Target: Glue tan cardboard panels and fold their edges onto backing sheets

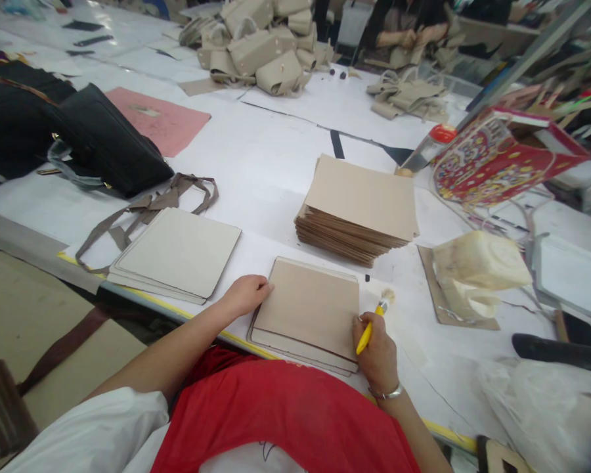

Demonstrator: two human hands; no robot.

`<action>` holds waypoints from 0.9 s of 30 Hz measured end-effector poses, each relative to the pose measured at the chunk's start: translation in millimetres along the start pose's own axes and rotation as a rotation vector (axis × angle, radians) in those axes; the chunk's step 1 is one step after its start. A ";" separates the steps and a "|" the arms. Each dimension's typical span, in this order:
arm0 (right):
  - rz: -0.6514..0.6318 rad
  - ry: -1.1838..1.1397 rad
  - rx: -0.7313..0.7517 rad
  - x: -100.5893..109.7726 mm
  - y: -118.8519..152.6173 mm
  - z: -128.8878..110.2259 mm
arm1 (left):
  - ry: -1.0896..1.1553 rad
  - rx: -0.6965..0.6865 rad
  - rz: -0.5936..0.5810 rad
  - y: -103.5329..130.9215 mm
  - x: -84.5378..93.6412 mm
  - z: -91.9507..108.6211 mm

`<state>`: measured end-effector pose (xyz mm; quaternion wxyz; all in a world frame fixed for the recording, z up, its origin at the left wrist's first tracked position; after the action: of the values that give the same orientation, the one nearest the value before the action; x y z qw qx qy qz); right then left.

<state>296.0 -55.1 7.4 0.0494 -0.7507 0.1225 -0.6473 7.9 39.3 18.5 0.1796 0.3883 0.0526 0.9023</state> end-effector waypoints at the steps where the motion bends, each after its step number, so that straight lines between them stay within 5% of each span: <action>1: -0.016 -0.002 -0.006 -1.9 -1.6 0.3 | 0.014 0.007 0.004 -1.4 -1.3 -2.0; 27: -0.149 -0.029 -0.139 -5.4 -15.0 2.1 | 0.152 0.148 0.106 -6.1 -10.2 -7.6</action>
<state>299.2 -39.5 5.4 -0.0495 -0.7687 0.1101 -0.6281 10.6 41.6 4.9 0.0980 0.3330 0.1119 0.9311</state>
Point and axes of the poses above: each hand's wrist, its own y-axis away from the middle knuckle, its own x-axis out of the back of the hand, z = x × y, the point moved 3 cm from there along -y, towards the middle knuckle, and after that the axes turned 12 degrees about y, right-handed, at the moved point
